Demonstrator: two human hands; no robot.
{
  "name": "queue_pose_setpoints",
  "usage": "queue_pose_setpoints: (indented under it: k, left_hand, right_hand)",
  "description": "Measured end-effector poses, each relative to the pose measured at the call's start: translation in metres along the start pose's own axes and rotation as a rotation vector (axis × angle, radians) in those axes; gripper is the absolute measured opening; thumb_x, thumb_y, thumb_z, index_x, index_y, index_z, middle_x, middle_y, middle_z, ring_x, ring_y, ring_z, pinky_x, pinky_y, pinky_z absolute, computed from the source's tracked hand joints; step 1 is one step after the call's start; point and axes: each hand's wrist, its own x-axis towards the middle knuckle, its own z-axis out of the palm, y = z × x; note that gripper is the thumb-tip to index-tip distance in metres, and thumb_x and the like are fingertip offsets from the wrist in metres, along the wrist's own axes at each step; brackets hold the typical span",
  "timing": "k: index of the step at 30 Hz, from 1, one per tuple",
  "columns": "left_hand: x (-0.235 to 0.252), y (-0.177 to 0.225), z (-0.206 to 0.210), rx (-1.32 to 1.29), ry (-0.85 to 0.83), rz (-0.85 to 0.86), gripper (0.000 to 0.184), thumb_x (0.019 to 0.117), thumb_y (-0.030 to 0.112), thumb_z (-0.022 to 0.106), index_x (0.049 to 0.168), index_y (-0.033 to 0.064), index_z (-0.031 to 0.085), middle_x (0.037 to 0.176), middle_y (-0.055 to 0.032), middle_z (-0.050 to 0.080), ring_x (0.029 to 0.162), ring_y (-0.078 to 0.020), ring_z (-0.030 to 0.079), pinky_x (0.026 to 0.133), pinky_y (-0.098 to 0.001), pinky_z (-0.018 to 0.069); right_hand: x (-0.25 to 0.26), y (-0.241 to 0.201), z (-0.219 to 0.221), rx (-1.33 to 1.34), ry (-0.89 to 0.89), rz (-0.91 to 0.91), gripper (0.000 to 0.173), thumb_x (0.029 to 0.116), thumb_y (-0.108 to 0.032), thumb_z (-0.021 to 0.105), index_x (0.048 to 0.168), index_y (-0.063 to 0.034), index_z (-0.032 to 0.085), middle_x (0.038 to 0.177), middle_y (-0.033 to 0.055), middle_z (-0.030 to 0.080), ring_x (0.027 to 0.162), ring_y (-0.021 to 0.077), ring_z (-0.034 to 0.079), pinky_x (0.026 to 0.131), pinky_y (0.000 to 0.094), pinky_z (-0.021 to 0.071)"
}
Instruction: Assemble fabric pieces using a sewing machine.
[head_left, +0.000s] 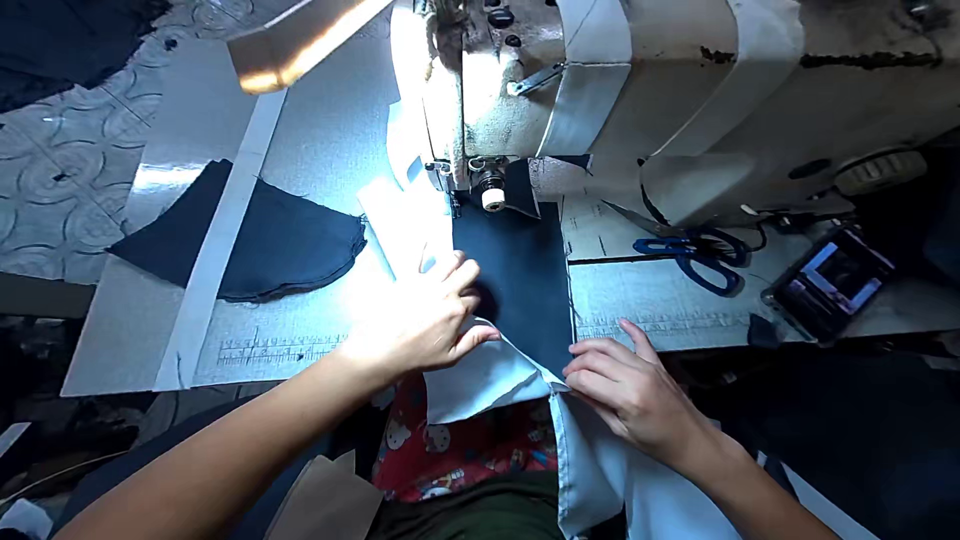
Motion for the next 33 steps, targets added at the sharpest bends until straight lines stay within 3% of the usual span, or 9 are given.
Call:
queue_pose_setpoints:
  k: [1,4,6,11,17,20,24,27,33]
  left_hand:
    - [0.000,0.000,0.004,-0.032,0.008,0.032,0.063,0.1019,0.054,0.035,0.083,0.0061,0.072,0.105,-0.0161,0.071,0.121,-0.0388,0.063,0.107,-0.0763,0.0306]
    - [-0.005,0.006,0.014,-0.041,0.019,0.037,0.060,0.1027,0.053,0.035,0.097,0.0069,0.073,0.087,-0.0096,0.068,0.095,-0.0314,0.070,0.105,-0.0757,0.0311]
    - [-0.008,0.011,0.020,-0.038,0.002,-0.002,0.068,0.1013,0.058,0.034,0.105,0.0041,0.075,0.090,-0.0116,0.069,0.091,-0.0331,0.070,0.101,-0.0788,0.0322]
    - [-0.014,0.021,0.026,-0.030,0.002,-0.090,0.072,0.1007,0.062,0.033,0.107,0.0043,0.076,0.126,-0.0192,0.068,0.114,-0.0392,0.066,0.100,-0.0779,0.0338]
    - [-0.015,0.024,0.030,0.024,0.039,-0.130,0.074,0.1016,0.061,0.030,0.114,0.0036,0.074,0.116,-0.0186,0.072,0.113,-0.0387,0.068,0.100,-0.0784,0.0340]
    - [-0.015,0.026,0.028,0.028,0.043,-0.151,0.075,0.1007,0.063,0.030,0.110,0.0038,0.075,0.117,-0.0199,0.072,0.116,-0.0402,0.067,0.100,-0.0796,0.0332]
    - [-0.017,0.024,0.028,0.031,0.028,-0.169,0.078,0.1007,0.064,0.029,0.114,0.0029,0.075,0.126,-0.0205,0.069,0.122,-0.0414,0.064,0.100,-0.0798,0.0332]
    - [-0.018,0.019,0.033,0.003,0.074,-0.182,0.077,0.1015,0.064,0.030,0.107,0.0032,0.076,0.136,-0.0170,0.066,0.130,-0.0408,0.059,0.102,-0.0788,0.0315]
    - [-0.011,0.008,0.029,0.036,0.016,-0.220,0.086,0.0993,0.070,0.025,0.117,0.0004,0.073,0.128,-0.0208,0.069,0.126,-0.0436,0.061,0.102,-0.0832,0.0261]
  right_hand:
    - [0.001,0.001,-0.001,-0.015,-0.010,-0.001,0.018,0.0951,-0.018,0.056,0.086,-0.0169,0.071,0.087,-0.0015,0.073,0.104,0.0214,0.071,0.105,0.0621,0.0419]
    - [0.002,0.005,-0.006,-0.067,-0.050,0.012,0.019,0.0952,-0.018,0.056,0.085,-0.0163,0.071,0.084,-0.0005,0.072,0.100,0.0225,0.072,0.102,0.0638,0.0428]
    - [0.001,0.012,-0.007,-0.088,-0.067,0.024,0.019,0.0950,-0.019,0.056,0.085,-0.0152,0.072,0.084,0.0009,0.073,0.098,0.0245,0.072,0.099,0.0659,0.0435]
    - [0.001,0.022,-0.006,-0.087,-0.082,0.034,0.022,0.0970,-0.019,0.054,0.086,-0.0139,0.072,0.086,0.0027,0.073,0.095,0.0247,0.073,0.097,0.0582,0.0485]
    - [0.003,0.023,-0.003,-0.090,-0.063,0.023,0.022,0.0973,-0.017,0.053,0.085,-0.0128,0.071,0.085,0.0033,0.073,0.095,0.0235,0.073,0.098,0.0516,0.0499]
    - [0.005,0.022,-0.001,-0.101,-0.048,0.011,0.020,0.0955,-0.012,0.053,0.085,-0.0117,0.071,0.085,0.0043,0.073,0.095,0.0235,0.073,0.098,0.0504,0.0505]
    - [0.005,0.022,0.001,-0.108,-0.030,0.002,0.019,0.0969,-0.011,0.054,0.086,-0.0112,0.070,0.086,0.0045,0.073,0.096,0.0230,0.073,0.097,0.0484,0.0515]
    - [0.006,0.021,0.005,-0.094,-0.010,-0.017,0.019,0.0968,-0.008,0.054,0.088,-0.0109,0.071,0.088,0.0046,0.074,0.099,0.0224,0.073,0.098,0.0467,0.0515]
    - [0.010,0.020,0.016,-0.069,0.020,-0.049,0.019,0.0959,-0.005,0.055,0.088,-0.0126,0.070,0.089,0.0031,0.074,0.104,0.0221,0.072,0.102,0.0492,0.0495]
